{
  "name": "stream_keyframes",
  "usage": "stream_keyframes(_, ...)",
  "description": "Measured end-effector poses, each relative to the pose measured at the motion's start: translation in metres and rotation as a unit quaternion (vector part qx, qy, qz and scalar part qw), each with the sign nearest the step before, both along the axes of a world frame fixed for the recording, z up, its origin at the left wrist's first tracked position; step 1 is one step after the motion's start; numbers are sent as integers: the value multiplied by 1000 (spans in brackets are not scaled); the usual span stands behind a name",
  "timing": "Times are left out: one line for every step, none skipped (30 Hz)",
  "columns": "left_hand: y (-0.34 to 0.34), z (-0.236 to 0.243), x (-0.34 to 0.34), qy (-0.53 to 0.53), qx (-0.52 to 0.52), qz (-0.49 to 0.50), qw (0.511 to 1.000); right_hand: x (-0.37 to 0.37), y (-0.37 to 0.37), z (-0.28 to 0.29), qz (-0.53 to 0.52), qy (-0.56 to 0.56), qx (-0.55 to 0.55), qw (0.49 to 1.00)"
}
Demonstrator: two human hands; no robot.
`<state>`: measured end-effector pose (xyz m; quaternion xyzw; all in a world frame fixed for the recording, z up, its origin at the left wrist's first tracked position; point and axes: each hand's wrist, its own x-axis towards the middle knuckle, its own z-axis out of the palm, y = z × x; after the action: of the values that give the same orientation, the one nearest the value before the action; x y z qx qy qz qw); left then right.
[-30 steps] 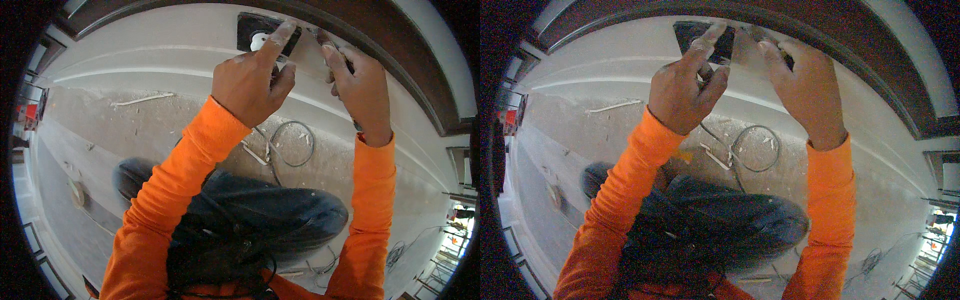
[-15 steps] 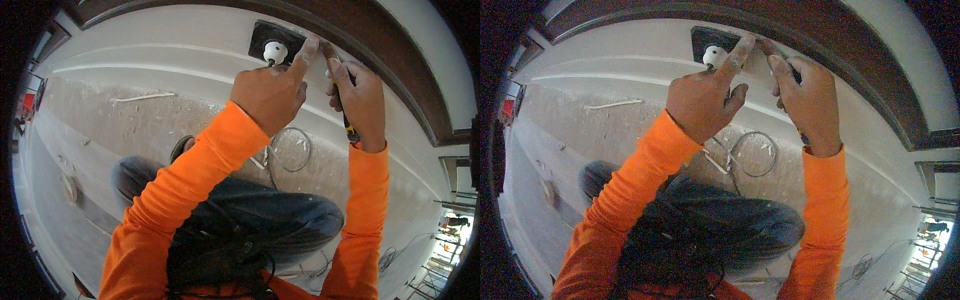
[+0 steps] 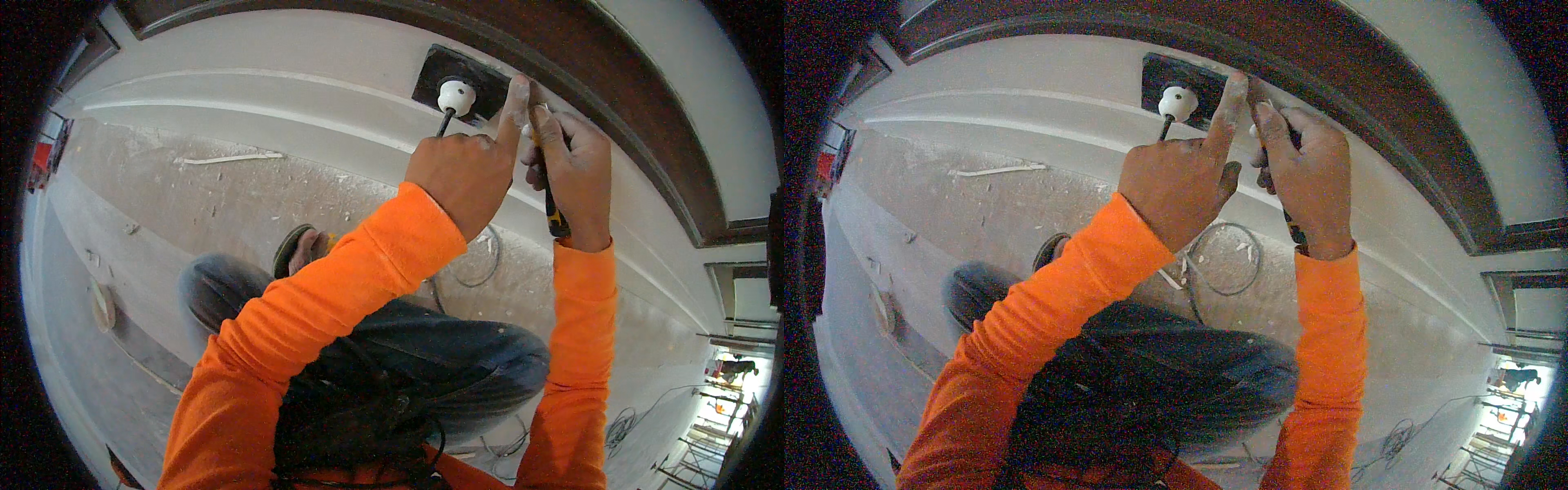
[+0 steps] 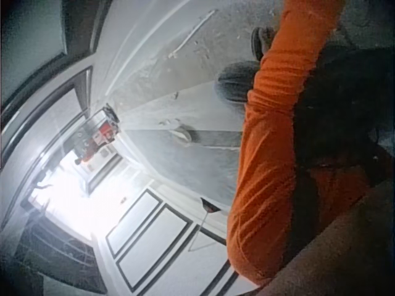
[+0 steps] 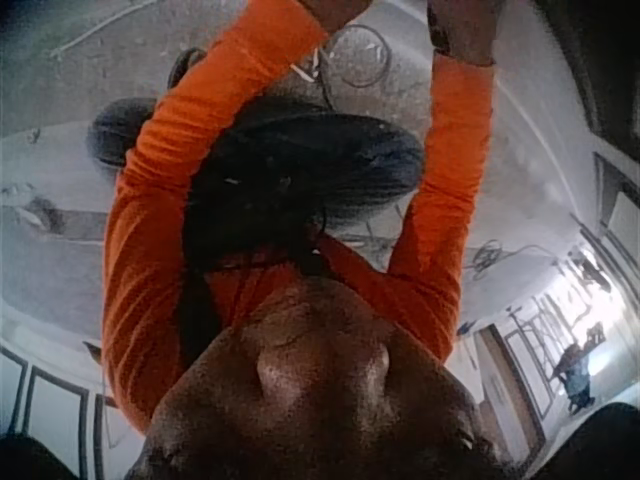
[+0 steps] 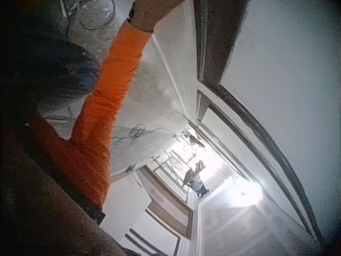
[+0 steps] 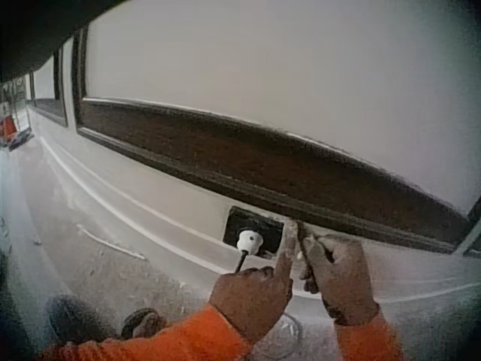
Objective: The person installs an electrical outlet into a wall panel by using a utility knife to strip insulation from wires and then manipulating the wires and socket housing by hand.
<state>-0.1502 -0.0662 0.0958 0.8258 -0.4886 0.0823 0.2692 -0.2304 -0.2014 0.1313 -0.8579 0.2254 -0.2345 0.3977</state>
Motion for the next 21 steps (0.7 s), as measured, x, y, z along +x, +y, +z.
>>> stream_keyframes(1, -1, 0, -2, 6, -8, 1000, 1, 1, -1, -1, -2, 5, 1000)
stream_keyframes(3, 3, 0, -5, 11, -18, 1000, 0, 1, -2, -4, -5, 11, 1000)
stream_keyframes(4, 6, -1, -8, 17, -27, 999, 0, 1, -2, -6, -8, 16, 1000)
stream_keyframes(4, 6, -1, -5, 13, -25, 1000, 0, 1, -3, -10, -7, 10, 1000)
stream_keyframes(4, 6, -1, -2, 8, -23, 1000, -1, 2, -2, -13, -5, 3, 1000)
stream_keyframes(3, 7, -2, 1, 4, -22, 1000, -1, 3, -2, -17, -4, -4, 1000)
stream_keyframes(4, 6, -1, 6, -3, -23, 1000, -2, 4, -2, -19, -9, -9, 1000)
stream_keyframes(4, 5, 0, 11, -10, -24, 1000, -2, 5, -3, -20, -14, -14, 1000)
stream_keyframes(5, 3, 1, 16, -17, -26, 999, -2, 6, -4, -22, -20, -19, 999)
stream_keyframes(6, 1, 3, 24, -26, -30, 999, -1, 6, -6, -18, -25, -21, 999)
stream_keyframes(6, 0, 4, 32, -35, -35, 998, -1, 6, -7, -14, -31, -22, 999)
stream_keyframes(7, -1, 5, 40, -45, -40, 997, -1, 6, -6, -11, -37, -24, 999)
stream_keyframes(8, -2, 5, 47, -65, -37, 996, -1, 8, -4, -13, -41, -48, 998)
stream_keyframes(9, -2, 5, 54, -85, -35, 994, 0, 10, -2, -15, -45, -72, 996)
stream_keyframes(10, 0, 4, 61, -105, -32, 992, 1, 14, 1, -17, -49, -96, 994)
stream_keyframes(15, 1, 4, 71, -118, -31, 990, 2, 19, 4, -8, -55, -142, 988)
stream_keyframes(22, 1, 4, 81, -129, -31, 988, 3, 25, 7, -1, -59, -186, 981)
stream_keyframes(28, 1, 4, 91, -141, -32, 985, 5, 32, 9, 5, -63, -232, 971)
stream_keyframes(34, -2, 6, 69, -202, -43, 976, 9, 41, 4, 19, -105, -188, 976)
stream_keyframes(43, -7, 9, 47, -261, -51, 963, 11, 52, 4, 41, -109, -205, 972)
stream_keyframes(55, -8, 10, 44, -300, -42, 952, 11, 66, 5, 63, -112, -220, 967)
